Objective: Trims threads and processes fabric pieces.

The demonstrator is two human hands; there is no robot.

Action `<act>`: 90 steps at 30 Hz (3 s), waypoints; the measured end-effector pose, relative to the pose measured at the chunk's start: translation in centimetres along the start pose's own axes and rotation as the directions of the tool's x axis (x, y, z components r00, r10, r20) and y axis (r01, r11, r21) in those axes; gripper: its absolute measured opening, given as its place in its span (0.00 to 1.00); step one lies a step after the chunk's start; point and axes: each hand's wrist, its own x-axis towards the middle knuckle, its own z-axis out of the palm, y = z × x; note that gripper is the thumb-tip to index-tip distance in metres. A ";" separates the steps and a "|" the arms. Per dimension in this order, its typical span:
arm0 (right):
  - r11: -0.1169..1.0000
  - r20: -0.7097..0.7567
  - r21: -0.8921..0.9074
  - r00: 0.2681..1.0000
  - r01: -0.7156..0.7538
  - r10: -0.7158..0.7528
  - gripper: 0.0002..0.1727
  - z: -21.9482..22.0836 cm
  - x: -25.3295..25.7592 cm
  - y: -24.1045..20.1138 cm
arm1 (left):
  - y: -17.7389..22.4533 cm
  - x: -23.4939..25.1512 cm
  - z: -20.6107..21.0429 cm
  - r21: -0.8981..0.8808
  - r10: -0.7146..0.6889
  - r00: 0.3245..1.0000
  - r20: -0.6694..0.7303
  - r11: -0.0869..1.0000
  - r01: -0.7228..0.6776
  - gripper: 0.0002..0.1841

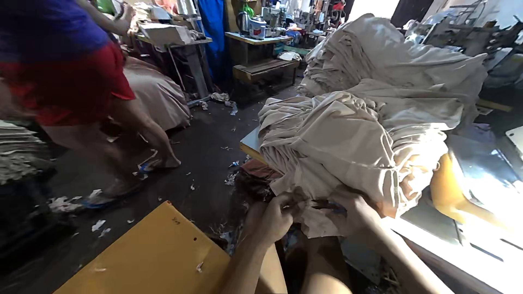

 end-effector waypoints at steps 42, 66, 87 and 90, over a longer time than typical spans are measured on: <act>0.987 -0.210 0.018 0.966 0.160 -0.153 0.17 3.2 1.5 -0.3 | 0.2 1.6 1.4 0.288 0.204 0.947 -0.246 0.949 -0.130 0.05; 0.968 -0.118 0.245 0.993 0.056 -0.027 0.20 0.9 1.3 0.3 | 0.8 -0.1 -3.5 0.196 0.443 0.891 0.099 0.869 -0.454 0.21; 0.902 -0.252 0.018 0.871 -0.432 0.422 0.18 0.3 3.2 -4.1 | -2.6 2.2 -1.1 0.626 0.441 0.828 -0.346 0.766 -0.146 0.14; 0.907 -0.277 0.017 0.869 -0.422 0.410 0.16 0.4 3.1 -3.9 | -1.1 1.5 1.8 0.583 0.556 0.752 -0.355 0.760 -0.286 0.11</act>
